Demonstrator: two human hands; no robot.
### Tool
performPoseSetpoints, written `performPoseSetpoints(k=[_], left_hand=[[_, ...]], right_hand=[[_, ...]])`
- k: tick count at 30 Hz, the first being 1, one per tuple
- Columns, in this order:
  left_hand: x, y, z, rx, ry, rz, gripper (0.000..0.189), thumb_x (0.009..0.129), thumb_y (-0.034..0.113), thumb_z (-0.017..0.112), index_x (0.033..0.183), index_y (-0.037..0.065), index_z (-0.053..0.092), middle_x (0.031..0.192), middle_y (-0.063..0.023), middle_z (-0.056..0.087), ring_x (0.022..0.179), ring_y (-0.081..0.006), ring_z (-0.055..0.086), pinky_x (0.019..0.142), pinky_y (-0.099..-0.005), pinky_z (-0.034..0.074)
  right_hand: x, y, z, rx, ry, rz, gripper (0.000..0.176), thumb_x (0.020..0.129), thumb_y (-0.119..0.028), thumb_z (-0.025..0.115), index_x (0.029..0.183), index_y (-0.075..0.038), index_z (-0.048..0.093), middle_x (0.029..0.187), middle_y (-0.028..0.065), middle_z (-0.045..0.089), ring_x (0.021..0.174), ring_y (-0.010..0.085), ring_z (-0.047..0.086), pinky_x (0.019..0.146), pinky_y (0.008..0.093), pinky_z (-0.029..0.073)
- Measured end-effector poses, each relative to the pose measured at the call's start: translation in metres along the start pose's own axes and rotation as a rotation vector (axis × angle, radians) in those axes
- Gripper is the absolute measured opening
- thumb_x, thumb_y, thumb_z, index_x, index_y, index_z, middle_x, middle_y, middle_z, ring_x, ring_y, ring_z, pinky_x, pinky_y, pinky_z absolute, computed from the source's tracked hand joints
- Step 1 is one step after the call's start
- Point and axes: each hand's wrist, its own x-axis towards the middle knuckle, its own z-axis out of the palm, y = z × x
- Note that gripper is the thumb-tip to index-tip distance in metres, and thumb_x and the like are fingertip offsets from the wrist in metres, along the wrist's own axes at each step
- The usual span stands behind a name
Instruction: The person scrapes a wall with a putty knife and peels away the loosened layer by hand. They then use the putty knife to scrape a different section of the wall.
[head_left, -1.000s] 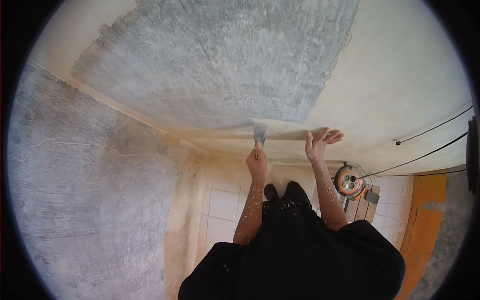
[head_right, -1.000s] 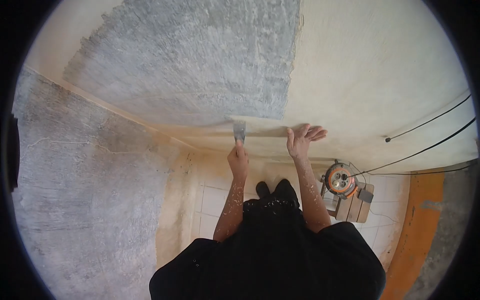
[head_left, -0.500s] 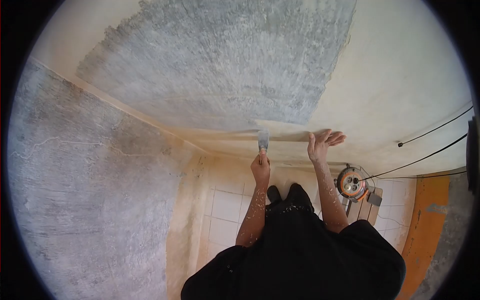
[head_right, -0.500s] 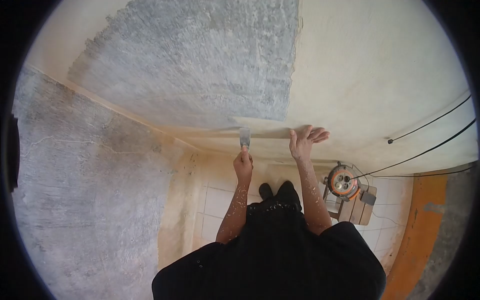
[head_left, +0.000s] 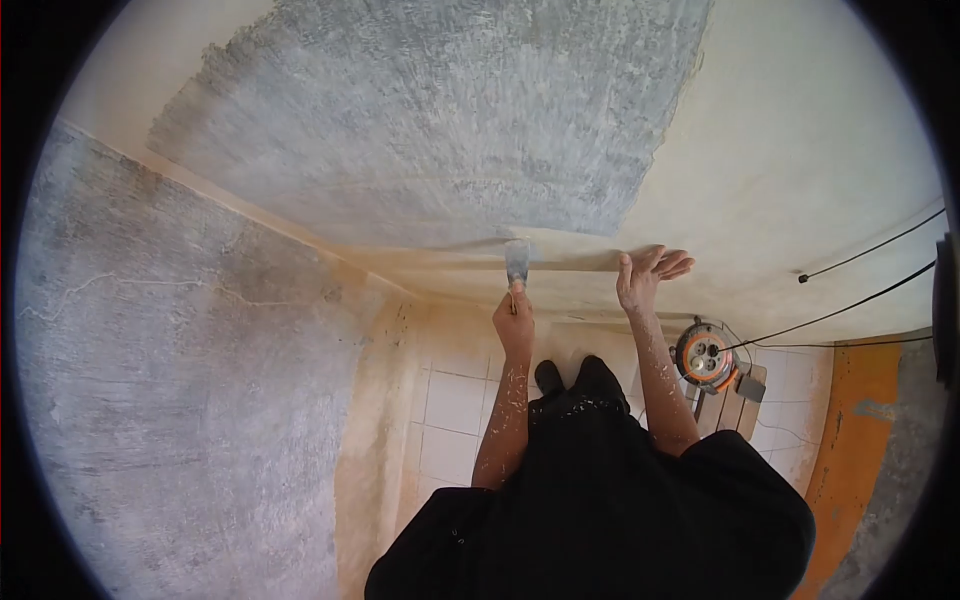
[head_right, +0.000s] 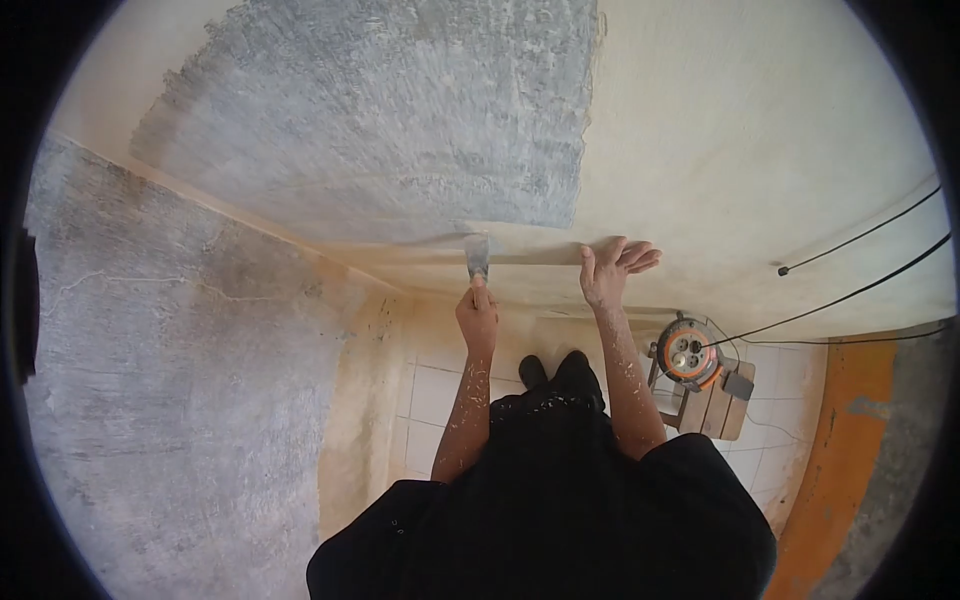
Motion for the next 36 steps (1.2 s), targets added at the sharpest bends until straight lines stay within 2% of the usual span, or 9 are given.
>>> performPoseSetpoints(k=[2,8,11,17,20,26,29,32,36], left_hand=[[0.009,-0.027,0.001,0.076,0.012,-0.010,0.057,0.103,0.046,0.048,0.060,0.008,0.044,0.052,0.0030,0.041,0.044,-0.0068,0.038,0.042,-0.0265,0.031],[0.007,0.032,0.003,0.042,-0.003,0.092,0.056,0.103,0.042,0.051,0.061,0.004,0.046,0.054,0.0024,0.041,0.051,-0.0075,0.038,0.048,-0.0278,0.032],[0.006,0.005,-0.008,0.008,-0.040,-0.106,0.056,0.103,0.042,0.050,0.061,0.005,0.046,0.053,0.0028,0.039,0.049,-0.0072,0.037,0.047,-0.0278,0.031],[0.004,0.022,0.002,-0.065,-0.037,-0.039,0.057,0.103,0.044,0.050,0.060,0.006,0.045,0.052,0.0033,0.038,0.049,-0.0068,0.037,0.047,-0.0272,0.030],[0.001,0.014,-0.005,-0.043,-0.057,-0.135,0.058,0.103,0.043,0.049,0.059,0.006,0.044,0.053,0.0030,0.038,0.050,-0.0072,0.036,0.047,-0.0271,0.030],[0.012,0.019,0.000,0.022,-0.052,0.021,0.060,0.103,0.046,0.048,0.058,0.007,0.044,0.052,0.0026,0.039,0.047,-0.0076,0.036,0.046,-0.0269,0.030],[0.011,0.015,-0.017,-0.044,-0.050,-0.175,0.061,0.103,0.046,0.047,0.057,0.005,0.043,0.052,0.0023,0.039,0.048,-0.0089,0.036,0.047,-0.0285,0.030],[0.014,0.066,-0.008,-0.063,-0.058,-0.228,0.062,0.103,0.047,0.046,0.059,0.003,0.042,0.053,0.0017,0.039,0.050,-0.0103,0.036,0.048,-0.0301,0.030],[0.023,0.101,-0.004,-0.028,-0.007,0.077,0.063,0.103,0.048,0.046,0.060,0.001,0.043,0.053,0.0006,0.040,0.051,-0.0103,0.038,0.048,-0.0306,0.032]], right_hand=[[-0.003,0.000,0.001,0.010,-0.008,0.002,0.084,0.102,-0.042,0.045,0.156,-0.014,-0.013,0.157,0.0231,-0.029,0.140,0.0478,-0.032,0.107,0.0663,-0.019],[-0.002,0.003,0.002,0.038,0.002,0.002,0.085,0.102,-0.041,0.046,0.156,-0.012,-0.013,0.156,0.0229,-0.032,0.139,0.0480,-0.033,0.106,0.0666,-0.021],[-0.003,0.006,0.005,0.005,0.004,-0.014,0.087,0.101,-0.041,0.049,0.157,-0.014,-0.011,0.156,0.0233,-0.030,0.140,0.0487,-0.033,0.107,0.0671,-0.019],[-0.001,0.007,0.007,0.026,0.013,0.005,0.088,0.100,-0.042,0.051,0.157,-0.015,-0.010,0.156,0.0224,-0.030,0.140,0.0492,-0.032,0.107,0.0677,-0.018],[-0.006,0.006,0.006,0.019,0.009,0.002,0.088,0.099,-0.042,0.051,0.157,-0.015,-0.010,0.156,0.0224,-0.030,0.140,0.0493,-0.032,0.107,0.0678,-0.018],[-0.001,0.006,0.004,-0.003,0.003,-0.006,0.086,0.101,-0.041,0.047,0.156,-0.013,-0.013,0.156,0.0224,-0.031,0.140,0.0486,-0.032,0.107,0.0671,-0.019],[-0.005,0.003,0.001,-0.009,-0.006,-0.007,0.085,0.102,-0.040,0.045,0.156,-0.012,-0.014,0.156,0.0224,-0.031,0.140,0.0482,-0.032,0.107,0.0668,-0.019],[0.000,0.002,0.005,-0.013,0.018,-0.006,0.085,0.102,-0.041,0.046,0.156,-0.013,-0.014,0.156,0.0222,-0.031,0.140,0.0485,-0.032,0.107,0.0669,-0.018],[-0.002,0.004,0.003,-0.009,0.007,-0.001,0.087,0.101,-0.041,0.048,0.156,-0.013,-0.014,0.156,0.0219,-0.031,0.140,0.0487,-0.031,0.107,0.0670,-0.018]])
